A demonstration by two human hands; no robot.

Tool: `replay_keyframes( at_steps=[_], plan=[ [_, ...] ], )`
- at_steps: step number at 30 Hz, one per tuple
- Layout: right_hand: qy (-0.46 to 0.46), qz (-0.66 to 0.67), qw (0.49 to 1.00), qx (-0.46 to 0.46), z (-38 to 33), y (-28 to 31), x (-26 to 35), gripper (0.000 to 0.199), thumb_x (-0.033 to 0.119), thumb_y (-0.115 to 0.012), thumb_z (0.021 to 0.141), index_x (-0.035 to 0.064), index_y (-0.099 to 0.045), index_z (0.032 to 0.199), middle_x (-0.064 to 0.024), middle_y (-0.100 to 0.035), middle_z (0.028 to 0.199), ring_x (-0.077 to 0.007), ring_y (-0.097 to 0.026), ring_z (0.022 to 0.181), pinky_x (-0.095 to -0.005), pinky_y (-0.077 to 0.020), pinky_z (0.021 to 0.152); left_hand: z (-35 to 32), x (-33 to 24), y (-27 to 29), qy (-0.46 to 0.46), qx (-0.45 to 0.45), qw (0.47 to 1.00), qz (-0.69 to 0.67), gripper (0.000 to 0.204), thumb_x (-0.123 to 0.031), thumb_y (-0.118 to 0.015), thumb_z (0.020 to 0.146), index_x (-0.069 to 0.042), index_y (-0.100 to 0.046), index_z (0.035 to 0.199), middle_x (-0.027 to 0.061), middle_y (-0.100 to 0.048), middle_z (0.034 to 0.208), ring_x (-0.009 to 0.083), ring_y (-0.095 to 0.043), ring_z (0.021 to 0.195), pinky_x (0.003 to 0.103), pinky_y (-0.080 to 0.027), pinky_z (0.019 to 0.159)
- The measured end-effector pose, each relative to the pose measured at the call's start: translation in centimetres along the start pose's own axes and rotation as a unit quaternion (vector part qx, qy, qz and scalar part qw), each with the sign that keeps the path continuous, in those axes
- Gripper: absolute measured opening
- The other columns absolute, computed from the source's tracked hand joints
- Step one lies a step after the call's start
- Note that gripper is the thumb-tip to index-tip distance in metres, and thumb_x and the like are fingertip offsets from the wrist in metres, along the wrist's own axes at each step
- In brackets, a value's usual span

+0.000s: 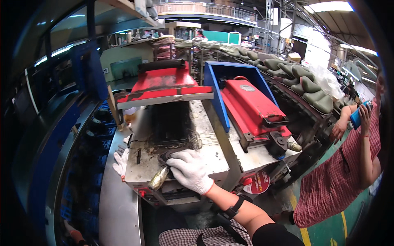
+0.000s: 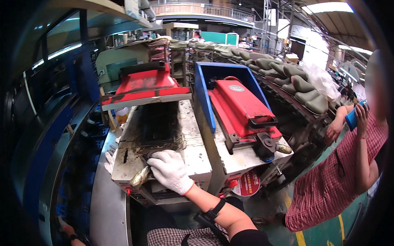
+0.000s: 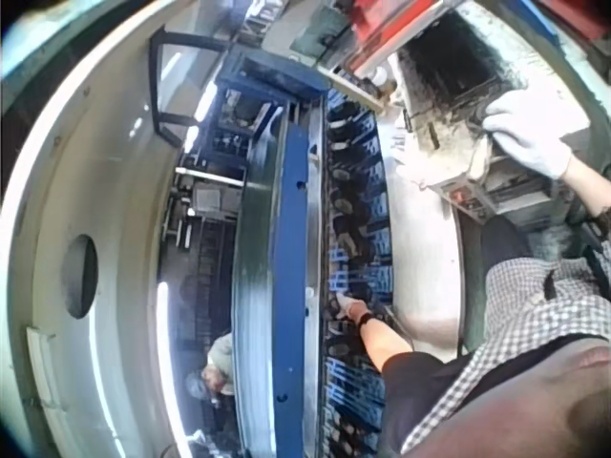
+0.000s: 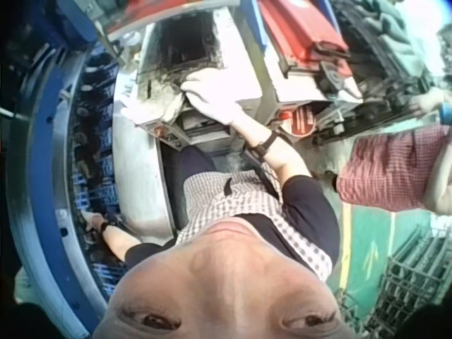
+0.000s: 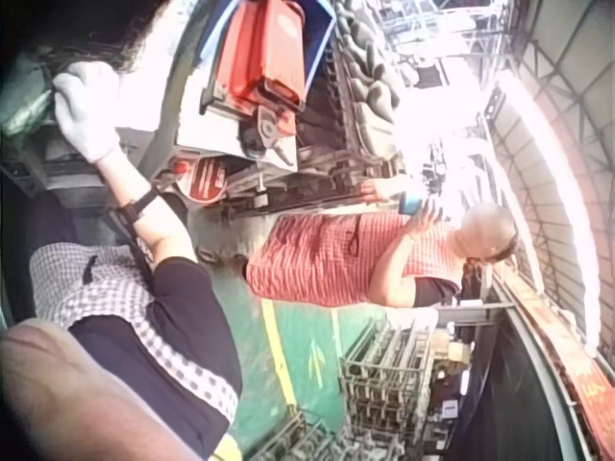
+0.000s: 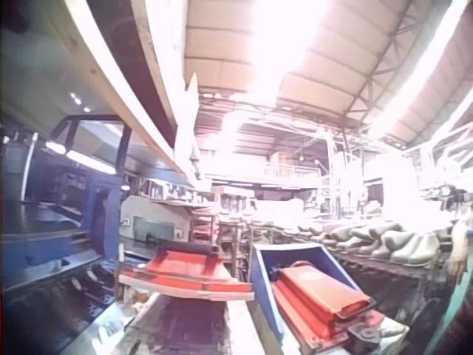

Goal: Operates heat-pressing machines to attach shoe soles or components on a factory assembly line.

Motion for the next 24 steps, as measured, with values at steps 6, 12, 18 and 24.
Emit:
replay_keyframes(
  at_steps=[6,12,18,24],
  plan=[
    [-0.009,0.028,0.999,0.022,0.6,0.3,0.0,0.020,0.013,-0.073,0.084,0.0104,-0.074,0.104,-0.0071,-0.069,0.110,-0.0302,-0.064,0.102,-0.0444,-0.0489,0.092,-9.5,-3.1,2.9,0.326,0.143,0.871,-0.339,0.042,-0.032,-0.063,0.086,-0.009,-0.072,0.121,0.0186,-0.070,0.125,0.0369,-0.063,0.119,0.066,-0.042,0.105],
    [-0.008,0.189,0.982,0.015,2.1,0.2,2.2,0.023,0.005,-0.069,0.085,0.0058,-0.071,0.108,-0.0118,-0.069,0.110,-0.0316,-0.064,0.106,-0.0430,-0.0499,0.095,-26.6,-13.3,1.8,0.394,0.273,0.795,-0.373,0.065,-0.044,-0.065,0.086,0.004,-0.066,0.130,0.0243,-0.067,0.134,0.0411,-0.064,0.127,0.056,-0.054,0.103],
    [-0.106,0.446,0.829,0.320,1.9,-4.3,8.9,0.063,0.027,-0.061,0.102,-0.0035,-0.041,0.154,-0.0267,-0.052,0.143,-0.0365,-0.054,0.132,-0.0429,-0.0394,0.115,-41.2,-27.4,-7.4,0.330,0.511,0.612,-0.505,0.089,-0.028,-0.070,0.083,-0.001,-0.035,0.161,0.0270,-0.041,0.160,0.0546,-0.044,0.143,0.065,-0.039,0.119],
    [-0.216,0.480,0.778,0.344,4.7,-4.0,9.5,0.090,0.042,-0.055,0.106,-0.0126,-0.010,0.162,-0.0322,-0.016,0.169,-0.0334,-0.018,0.160,-0.0380,-0.0172,0.129,-49.3,-34.9,-13.9,0.332,0.597,0.543,-0.488,0.074,-0.034,-0.057,0.088,0.002,-0.048,0.152,0.0234,-0.058,0.149,0.0363,-0.060,0.132,0.048,-0.046,0.117]
  ],
)
Point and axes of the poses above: each hand's wrist, its own z-axis towards the middle knuckle, its own y-axis out of the back of the hand, x = y × z, the point moved 6 cm from there along z, towards the middle knuckle
